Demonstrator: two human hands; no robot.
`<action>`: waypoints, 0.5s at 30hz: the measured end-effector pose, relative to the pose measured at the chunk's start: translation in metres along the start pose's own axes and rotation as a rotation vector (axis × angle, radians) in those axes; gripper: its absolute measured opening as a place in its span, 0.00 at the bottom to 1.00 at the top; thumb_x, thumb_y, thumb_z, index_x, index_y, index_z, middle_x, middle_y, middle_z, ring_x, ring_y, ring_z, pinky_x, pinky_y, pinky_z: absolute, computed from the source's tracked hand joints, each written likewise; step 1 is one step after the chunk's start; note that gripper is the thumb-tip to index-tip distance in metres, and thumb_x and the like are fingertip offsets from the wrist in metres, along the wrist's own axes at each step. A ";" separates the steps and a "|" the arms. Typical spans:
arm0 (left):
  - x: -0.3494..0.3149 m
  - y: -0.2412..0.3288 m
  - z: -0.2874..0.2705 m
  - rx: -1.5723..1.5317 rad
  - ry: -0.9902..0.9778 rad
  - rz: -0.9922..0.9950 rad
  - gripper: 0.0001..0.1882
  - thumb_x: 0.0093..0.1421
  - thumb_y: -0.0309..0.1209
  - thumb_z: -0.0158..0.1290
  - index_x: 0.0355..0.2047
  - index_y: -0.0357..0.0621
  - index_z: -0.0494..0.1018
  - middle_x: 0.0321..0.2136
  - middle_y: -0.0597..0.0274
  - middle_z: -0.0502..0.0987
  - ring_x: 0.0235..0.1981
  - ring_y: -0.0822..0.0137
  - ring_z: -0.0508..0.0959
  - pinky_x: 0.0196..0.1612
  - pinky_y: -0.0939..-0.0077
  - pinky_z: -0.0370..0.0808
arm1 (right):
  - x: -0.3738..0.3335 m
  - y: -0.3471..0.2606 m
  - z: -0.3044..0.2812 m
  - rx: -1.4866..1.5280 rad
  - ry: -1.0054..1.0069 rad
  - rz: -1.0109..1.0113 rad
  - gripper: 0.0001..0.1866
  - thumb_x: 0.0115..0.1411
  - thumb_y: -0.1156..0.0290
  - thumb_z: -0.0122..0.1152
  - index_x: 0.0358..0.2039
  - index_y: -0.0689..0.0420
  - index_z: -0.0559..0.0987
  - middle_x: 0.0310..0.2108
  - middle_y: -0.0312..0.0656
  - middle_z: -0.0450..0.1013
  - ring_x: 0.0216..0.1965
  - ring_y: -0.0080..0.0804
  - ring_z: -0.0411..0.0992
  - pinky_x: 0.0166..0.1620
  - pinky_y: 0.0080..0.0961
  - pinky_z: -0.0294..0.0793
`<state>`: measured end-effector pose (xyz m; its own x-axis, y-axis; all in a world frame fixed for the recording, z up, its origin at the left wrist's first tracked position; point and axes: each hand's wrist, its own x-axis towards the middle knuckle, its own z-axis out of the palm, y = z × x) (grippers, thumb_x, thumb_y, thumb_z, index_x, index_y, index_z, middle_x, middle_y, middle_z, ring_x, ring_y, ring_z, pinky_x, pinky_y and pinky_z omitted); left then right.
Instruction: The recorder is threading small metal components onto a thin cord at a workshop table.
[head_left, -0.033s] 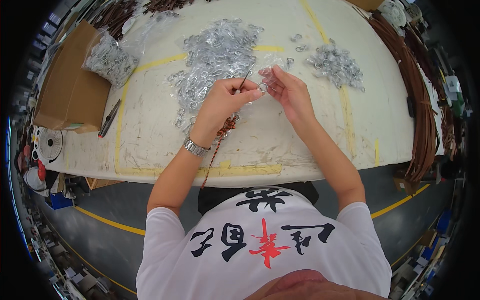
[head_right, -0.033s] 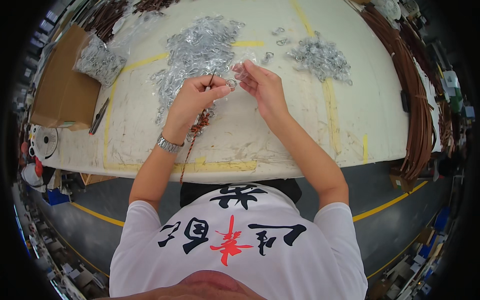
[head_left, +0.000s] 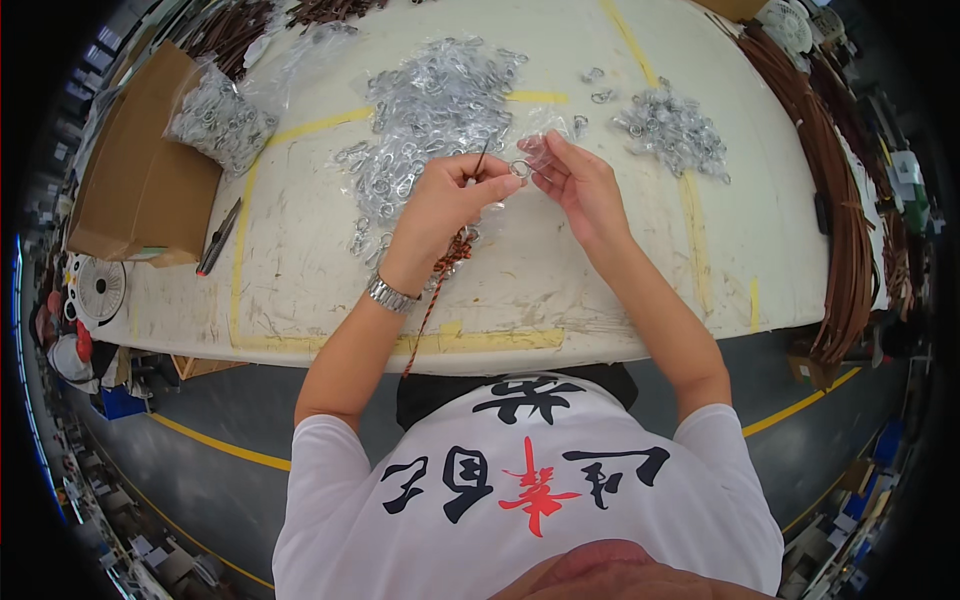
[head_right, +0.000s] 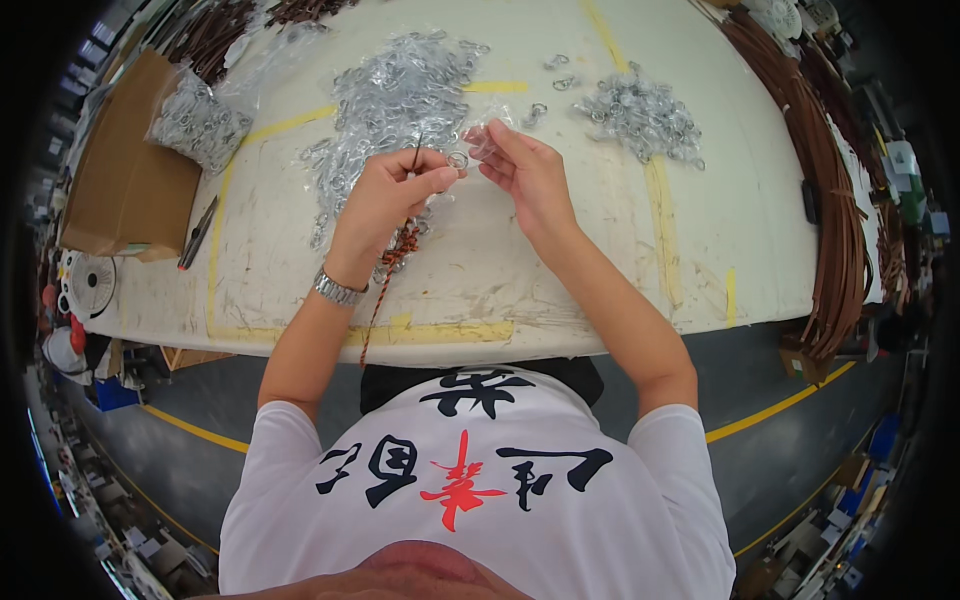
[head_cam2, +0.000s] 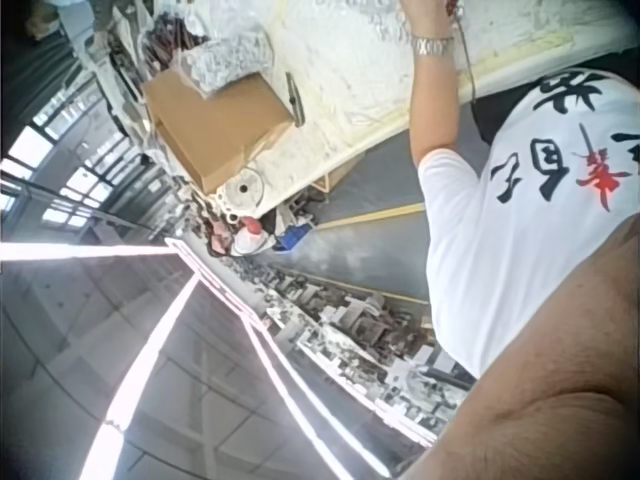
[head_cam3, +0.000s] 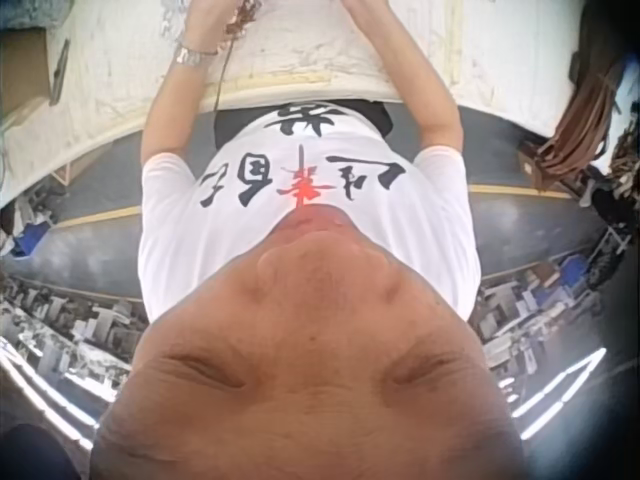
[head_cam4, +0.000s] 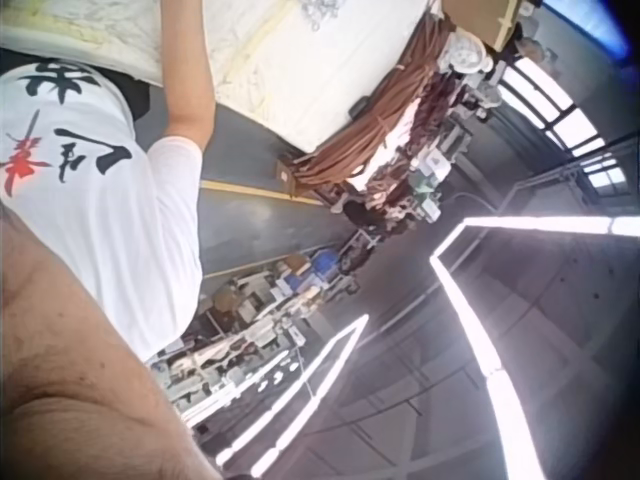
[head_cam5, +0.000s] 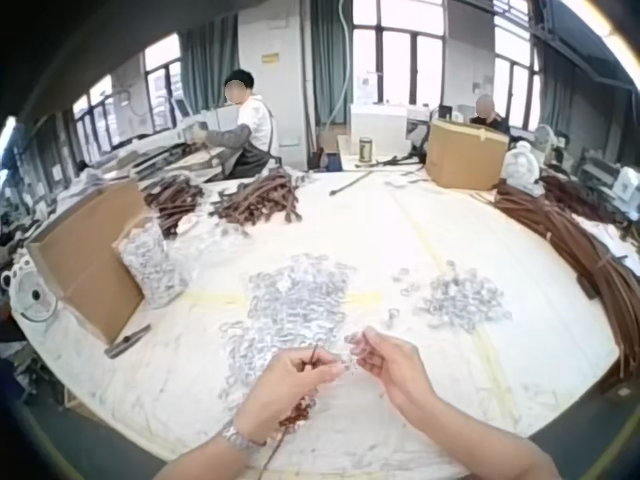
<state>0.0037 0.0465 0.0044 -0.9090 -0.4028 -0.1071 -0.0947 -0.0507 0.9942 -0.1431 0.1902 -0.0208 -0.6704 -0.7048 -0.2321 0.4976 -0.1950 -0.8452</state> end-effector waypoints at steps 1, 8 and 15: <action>0.001 0.000 0.000 -0.088 0.045 -0.045 0.09 0.67 0.31 0.62 0.43 0.38 0.82 0.29 0.74 0.79 0.21 0.87 0.62 0.22 0.88 0.56 | -0.001 0.000 0.001 0.002 0.000 0.001 0.16 0.71 0.58 0.63 0.48 0.58 0.84 0.47 0.37 0.83 0.45 0.22 0.79 0.50 0.24 0.76; 0.004 -0.003 -0.002 -0.191 0.138 -0.013 0.09 0.69 0.29 0.59 0.46 0.38 0.82 0.33 0.65 0.84 0.17 0.86 0.61 0.18 0.88 0.54 | -0.005 0.003 0.009 -0.103 0.014 -0.068 0.17 0.71 0.57 0.64 0.45 0.58 0.86 0.42 0.37 0.84 0.43 0.21 0.79 0.49 0.23 0.76; 0.002 -0.005 0.005 -0.156 0.143 0.064 0.11 0.69 0.28 0.57 0.49 0.37 0.80 0.35 0.59 0.87 0.15 0.86 0.60 0.17 0.89 0.56 | -0.008 0.005 0.013 -0.110 0.032 -0.130 0.18 0.71 0.56 0.64 0.45 0.60 0.87 0.41 0.39 0.85 0.40 0.23 0.81 0.47 0.23 0.78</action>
<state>-0.0001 0.0503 -0.0011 -0.8433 -0.5347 -0.0547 0.0357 -0.1573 0.9869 -0.1283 0.1858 -0.0169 -0.7434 -0.6559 -0.1309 0.3434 -0.2064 -0.9162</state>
